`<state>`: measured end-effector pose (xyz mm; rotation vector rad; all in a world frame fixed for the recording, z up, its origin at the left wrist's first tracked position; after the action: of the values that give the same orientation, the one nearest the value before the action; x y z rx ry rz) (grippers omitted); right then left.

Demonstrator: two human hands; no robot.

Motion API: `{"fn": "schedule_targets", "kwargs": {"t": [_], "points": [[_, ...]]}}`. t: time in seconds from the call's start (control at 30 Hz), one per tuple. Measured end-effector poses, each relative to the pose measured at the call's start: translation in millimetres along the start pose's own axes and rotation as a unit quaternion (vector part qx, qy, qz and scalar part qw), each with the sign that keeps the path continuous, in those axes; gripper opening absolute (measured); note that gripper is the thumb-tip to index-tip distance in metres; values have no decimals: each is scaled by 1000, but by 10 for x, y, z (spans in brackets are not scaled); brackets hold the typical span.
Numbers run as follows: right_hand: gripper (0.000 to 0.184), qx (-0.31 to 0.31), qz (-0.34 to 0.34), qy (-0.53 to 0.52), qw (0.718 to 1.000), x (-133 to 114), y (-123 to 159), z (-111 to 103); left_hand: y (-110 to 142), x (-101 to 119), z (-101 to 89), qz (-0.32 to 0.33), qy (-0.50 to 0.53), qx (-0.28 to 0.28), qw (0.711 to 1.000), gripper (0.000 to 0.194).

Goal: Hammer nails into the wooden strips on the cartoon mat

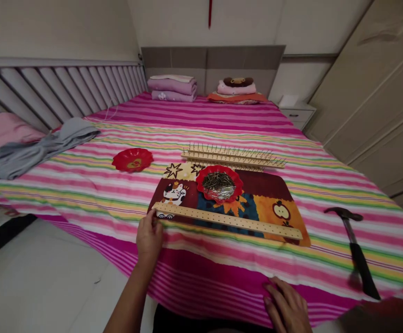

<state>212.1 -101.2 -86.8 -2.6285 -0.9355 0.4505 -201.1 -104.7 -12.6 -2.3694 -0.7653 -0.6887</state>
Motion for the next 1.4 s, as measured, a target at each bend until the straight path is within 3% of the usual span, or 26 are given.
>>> {"fn": "schedule_targets", "kwargs": {"t": [0.2,0.33,0.57,0.8,1.4], "points": [[29,-15,21,-4,1000,71,63,36,-44,-92,36,-18,-1,-26,1000,46],[27,-13,26,-3,1000,73,51,8,-24,-21,15,9,0,-10,1000,44],[26,-6,24,6,1000,58,34,-17,35,18,105,17,-3,-45,999,44],[27,-10,28,8,1000,54,13,-37,76,85,142,45,16,-39,998,40],[26,-7,28,-4,1000,34,-4,-81,189,205,258,51,27,-72,996,41]]}}
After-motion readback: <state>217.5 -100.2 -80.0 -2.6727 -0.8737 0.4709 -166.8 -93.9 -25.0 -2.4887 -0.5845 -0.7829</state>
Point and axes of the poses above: each hand's wrist, its own y-axis away from the middle knuckle, its own z-axis out of the palm, x = y × z, the point moved 5 cm from there along -y, towards the middle knuckle, and after that the axes turned 5 degrees about -x, right-handed, at the moved point
